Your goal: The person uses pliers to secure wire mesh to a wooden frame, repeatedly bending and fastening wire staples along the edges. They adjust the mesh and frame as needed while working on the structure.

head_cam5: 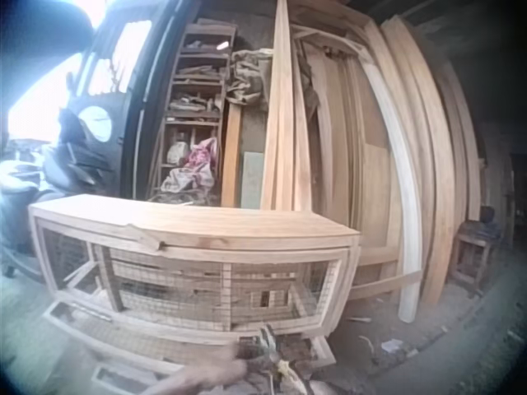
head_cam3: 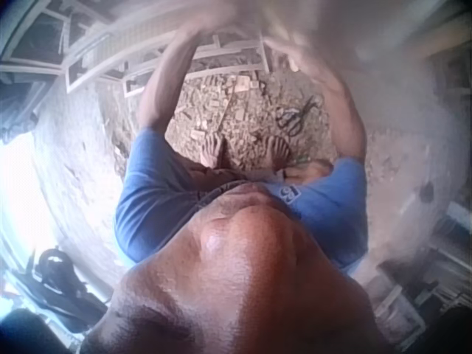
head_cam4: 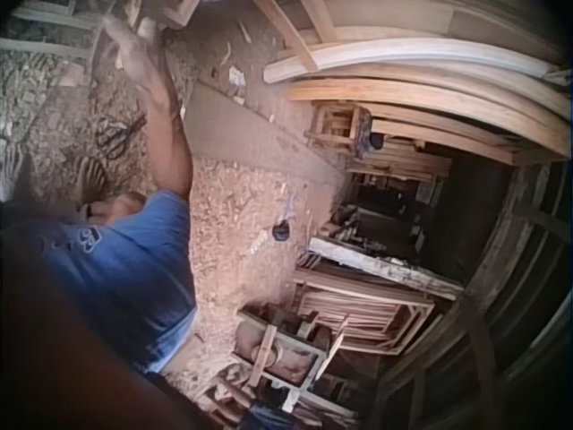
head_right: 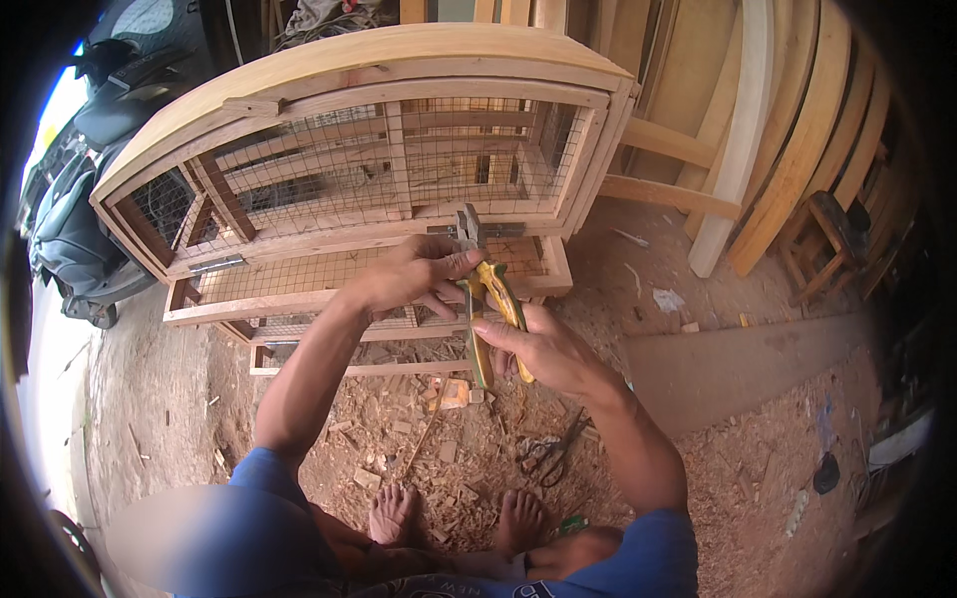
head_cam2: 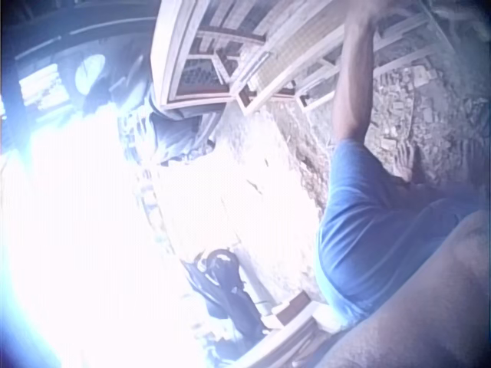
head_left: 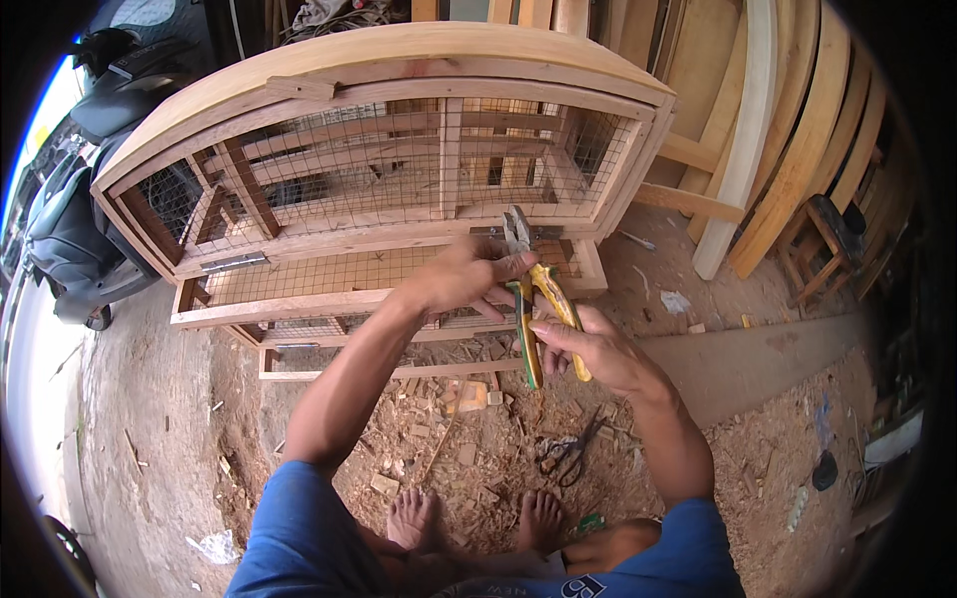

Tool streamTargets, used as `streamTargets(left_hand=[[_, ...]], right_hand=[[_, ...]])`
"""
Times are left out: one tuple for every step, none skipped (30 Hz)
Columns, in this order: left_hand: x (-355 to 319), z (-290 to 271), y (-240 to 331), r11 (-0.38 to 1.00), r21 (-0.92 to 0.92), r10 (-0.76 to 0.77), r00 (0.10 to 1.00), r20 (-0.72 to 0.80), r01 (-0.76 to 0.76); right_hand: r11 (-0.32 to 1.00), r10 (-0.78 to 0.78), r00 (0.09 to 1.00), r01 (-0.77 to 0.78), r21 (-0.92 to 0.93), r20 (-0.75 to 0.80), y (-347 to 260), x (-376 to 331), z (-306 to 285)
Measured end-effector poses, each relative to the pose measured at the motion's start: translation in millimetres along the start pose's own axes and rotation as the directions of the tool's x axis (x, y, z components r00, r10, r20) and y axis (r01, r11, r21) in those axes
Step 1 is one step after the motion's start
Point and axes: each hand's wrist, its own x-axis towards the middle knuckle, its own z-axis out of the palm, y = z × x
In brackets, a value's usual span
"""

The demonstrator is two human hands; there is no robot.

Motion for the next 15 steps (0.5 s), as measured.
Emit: streamTargets(left_hand=[[2, 3, 1, 1.000, 0.006, -0.001, 1.000, 0.002, 0.001], [4, 7, 2, 1.000, 0.002, 0.012, 1.000, 0.007, -0.012], [6, 11, 3, 1.000, -0.009, 0.030, 0.999, 0.022, -0.030], [9, 13, 3, 1.000, -0.010, 0.018, 1.000, 0.018, -0.018], [13, 15, 5, 1.000, -0.014, 0.014, 1.000, 0.024, -0.014], [16, 16, 6, 1.000, -0.011, 0.002, 1.000, 0.024, -0.001], [18, 17, 6, 0.999, -0.032, 0.009, 1.000, 0.028, -0.008], [19, 17, 6, 0.999, -0.049, 0.007, 1.000, 0.024, -0.006], [20, 17, 6, 0.998, -0.069, 0.002, 1.000, 0.019, 0.000], [21, 17, 7, 0.998, -0.058, 0.003, 1.000, 0.015, -0.002], [21, 17, 7, 0.999, -0.050, 0.004, 1.000, 0.008, -0.003], [21, 17, 7, 0.999, -0.041, 0.004, 1.000, 0.000, -0.004], [21, 17, 7, 0.999, -0.045, 0.000, 1.000, -0.002, 0.000], [21, 17, 7, 0.999, -0.048, -0.005, 1.000, -0.005, 0.005], [21, 17, 7, 0.999, -0.047, -0.019, 1.000, -0.014, 0.019]], right_hand=[[1.000, -0.002, 1.000, 0.002, 0.002, -0.007, 1, -2, -3], [1.000, -0.003, 1.000, 0.003, 0.002, -0.014, 3, -3, -5], [0.999, -0.045, 0.999, 0.045, 0.010, -0.020, 3, -3, -7], [0.999, -0.039, 0.999, 0.039, 0.007, -0.021, 3, -3, -10], [0.999, -0.038, 0.999, 0.038, 0.009, -0.022, 2, -3, -14], [0.999, -0.039, 0.999, 0.039, 0.012, -0.025, 1, -2, -17], [0.999, -0.053, 0.997, 0.053, -0.001, -0.048, -1, -3, -19], [0.999, -0.040, 0.998, 0.039, -0.021, -0.050, -4, -3, -23], [0.999, -0.034, 0.999, 0.032, -0.034, -0.043, -6, -4, -26], [0.999, -0.027, 0.999, 0.025, -0.044, -0.038, -8, -3, -28], [0.999, -0.030, 0.999, 0.030, -0.019, -0.019, -9, -2, -30], [0.999, -0.033, 0.999, 0.033, 0.008, -0.002, -10, -1, -32], [0.998, -0.049, 0.999, 0.048, 0.044, 0.018, -10, 0, -33], [0.999, -0.026, 1.000, 0.026, 0.048, 0.012, -10, 0, -34], [0.998, -0.016, 1.000, 0.015, 0.060, 0.010, -10, 1, -35]])
